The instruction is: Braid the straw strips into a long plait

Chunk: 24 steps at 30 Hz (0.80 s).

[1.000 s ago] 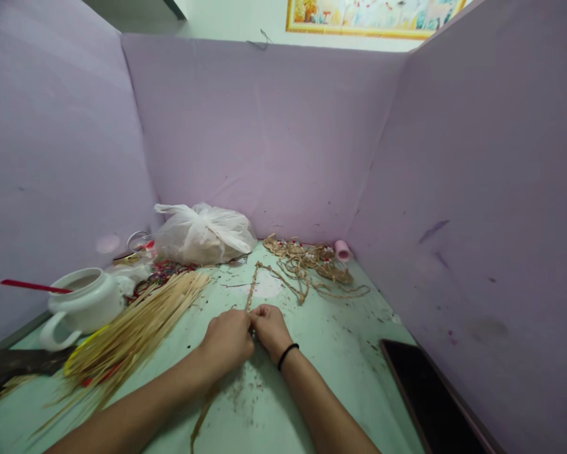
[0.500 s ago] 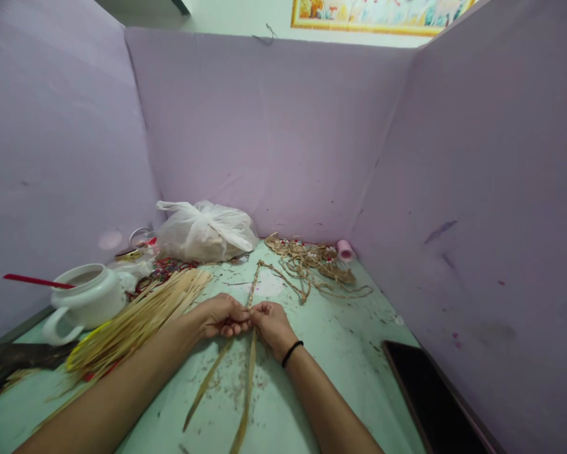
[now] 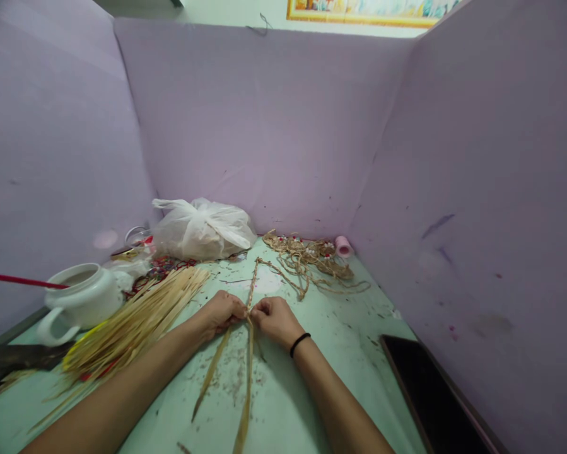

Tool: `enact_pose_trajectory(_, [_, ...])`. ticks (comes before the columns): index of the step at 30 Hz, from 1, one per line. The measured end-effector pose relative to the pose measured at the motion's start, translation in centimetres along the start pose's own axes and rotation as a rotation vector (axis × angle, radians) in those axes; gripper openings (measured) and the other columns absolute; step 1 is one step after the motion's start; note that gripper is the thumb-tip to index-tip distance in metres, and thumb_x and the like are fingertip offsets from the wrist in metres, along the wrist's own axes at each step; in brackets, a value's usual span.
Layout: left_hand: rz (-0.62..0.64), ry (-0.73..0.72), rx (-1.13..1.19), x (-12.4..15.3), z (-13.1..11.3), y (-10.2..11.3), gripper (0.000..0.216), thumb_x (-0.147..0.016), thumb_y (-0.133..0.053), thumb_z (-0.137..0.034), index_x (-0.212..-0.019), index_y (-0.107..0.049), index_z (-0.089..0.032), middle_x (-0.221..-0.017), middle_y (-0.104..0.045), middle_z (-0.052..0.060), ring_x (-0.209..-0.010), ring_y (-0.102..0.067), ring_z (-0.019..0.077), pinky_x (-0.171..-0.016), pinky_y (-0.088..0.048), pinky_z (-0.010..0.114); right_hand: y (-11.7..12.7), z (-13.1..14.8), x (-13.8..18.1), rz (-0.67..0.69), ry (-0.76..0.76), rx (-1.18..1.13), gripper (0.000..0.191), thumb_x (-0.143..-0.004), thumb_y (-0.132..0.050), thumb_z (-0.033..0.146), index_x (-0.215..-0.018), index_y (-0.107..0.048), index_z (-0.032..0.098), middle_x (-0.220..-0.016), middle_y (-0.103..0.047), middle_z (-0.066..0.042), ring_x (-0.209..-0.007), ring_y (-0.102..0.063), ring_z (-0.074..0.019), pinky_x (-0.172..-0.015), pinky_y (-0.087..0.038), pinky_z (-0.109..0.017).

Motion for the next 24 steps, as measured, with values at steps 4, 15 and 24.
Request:
enact_pose_trajectory(4, [0.006,0.017,-0.002,-0.2,0.3,0.1,0.011,-0.051,-0.052,-0.012,-0.045,-0.044,-0.015,-0.031,-0.029,-0.007,-0.028,-0.017,0.0036,-0.031,-0.007,0.020,1.2,0.2,0.9,0.145,-0.175,-0.095,0.015,-0.065,-0.051,0.022,-0.054,-0.052,0.013,-0.040,-0.041,0.006,-0.035,-0.026,-0.0038,-0.037,-0.018,-0.019])
enact_pose_trajectory(15, [-0.022,0.045,0.003,0.5,-0.1,0.2,0.013,-0.050,-0.051,-0.006,-0.042,-0.043,-0.014,-0.029,-0.029,-0.007,-0.029,-0.022,0.0041,-0.033,-0.011,0.019,6.7,1.8,1.6,-0.205,-0.361,-0.016,0.008,-0.068,-0.053,0.019,-0.063,-0.054,0.013,-0.063,-0.062,-0.004,-0.046,-0.050,-0.0068,-0.040,-0.035,-0.016])
enact_pose_trajectory(24, [-0.060,-0.165,0.048,-2.5,1.5,-0.6,0.015,-0.047,-0.060,0.000,-0.052,-0.052,-0.012,-0.045,-0.045,-0.004,-0.048,-0.045,0.0111,-0.042,-0.031,0.021,1.4,7.7,-4.7,-0.162,-0.099,0.172,0.020,-0.068,-0.055,0.030,-0.062,-0.058,0.012,-0.056,-0.060,-0.006,-0.048,-0.054,-0.0105,-0.039,-0.034,-0.018])
Point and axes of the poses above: each hand's wrist, its own x-axis away from the middle knuckle, its own y-axis out of the back of the hand, z = x × y, the point moved 4 cm from there along -x, towards the middle knuckle
